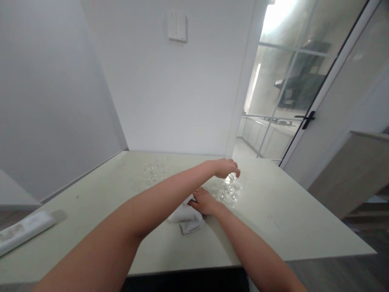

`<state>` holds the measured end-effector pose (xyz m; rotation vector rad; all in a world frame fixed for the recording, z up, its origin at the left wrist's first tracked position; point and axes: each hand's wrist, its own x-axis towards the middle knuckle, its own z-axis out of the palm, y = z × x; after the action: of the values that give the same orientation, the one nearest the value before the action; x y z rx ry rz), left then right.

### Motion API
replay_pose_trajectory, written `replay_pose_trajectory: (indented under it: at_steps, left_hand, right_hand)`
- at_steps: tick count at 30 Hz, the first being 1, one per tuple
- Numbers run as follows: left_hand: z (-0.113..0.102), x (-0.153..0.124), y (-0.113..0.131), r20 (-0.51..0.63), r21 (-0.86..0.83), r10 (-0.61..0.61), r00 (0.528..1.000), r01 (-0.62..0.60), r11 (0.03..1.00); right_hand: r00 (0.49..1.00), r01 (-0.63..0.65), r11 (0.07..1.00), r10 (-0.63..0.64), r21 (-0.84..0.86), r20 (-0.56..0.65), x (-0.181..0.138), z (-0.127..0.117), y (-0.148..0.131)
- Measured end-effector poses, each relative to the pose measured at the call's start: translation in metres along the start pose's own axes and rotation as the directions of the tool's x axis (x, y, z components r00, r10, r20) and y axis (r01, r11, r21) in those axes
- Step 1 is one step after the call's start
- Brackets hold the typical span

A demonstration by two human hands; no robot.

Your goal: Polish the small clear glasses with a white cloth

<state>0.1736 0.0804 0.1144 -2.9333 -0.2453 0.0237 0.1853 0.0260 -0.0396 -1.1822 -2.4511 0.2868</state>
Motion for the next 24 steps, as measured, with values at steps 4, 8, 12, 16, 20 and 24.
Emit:
replay_pose_trajectory:
  at_steps: [4,8,12,16,20,24]
  left_hand:
    - [0.007,0.01,0.0,0.045,0.018,-0.049,0.998,0.048,0.999]
    - [0.011,0.01,-0.001,0.006,-0.007,-0.042,0.999,0.042,0.999]
    - [0.012,0.003,-0.006,-0.031,-0.014,-0.009,0.999,0.008,1.0]
    - [0.004,-0.011,-0.014,-0.087,-0.019,0.01,0.996,-0.012,1.0]
    - [-0.022,-0.037,-0.02,-0.179,0.016,0.017,0.984,-0.014,1.0]
    - [-0.058,-0.076,-0.017,-0.213,0.079,-0.002,0.977,0.019,0.997]
  right_hand:
    - [1.0,0.015,1.0,-0.015,0.014,-0.012,0.001,0.0,-0.001]
    - [1.0,0.013,1.0,-0.013,0.017,-0.004,0.001,0.0,-0.002]
    - [1.0,-0.005,1.0,0.005,0.019,0.009,0.0,0.0,-0.002]
    - [1.0,-0.005,1.0,0.005,0.016,0.009,-0.003,0.0,-0.002]
    - [1.0,-0.017,1.0,0.017,-0.013,0.015,-0.004,0.0,-0.002]
    - [1.0,-0.016,0.999,0.017,-0.032,0.012,-0.003,0.001,-0.002]
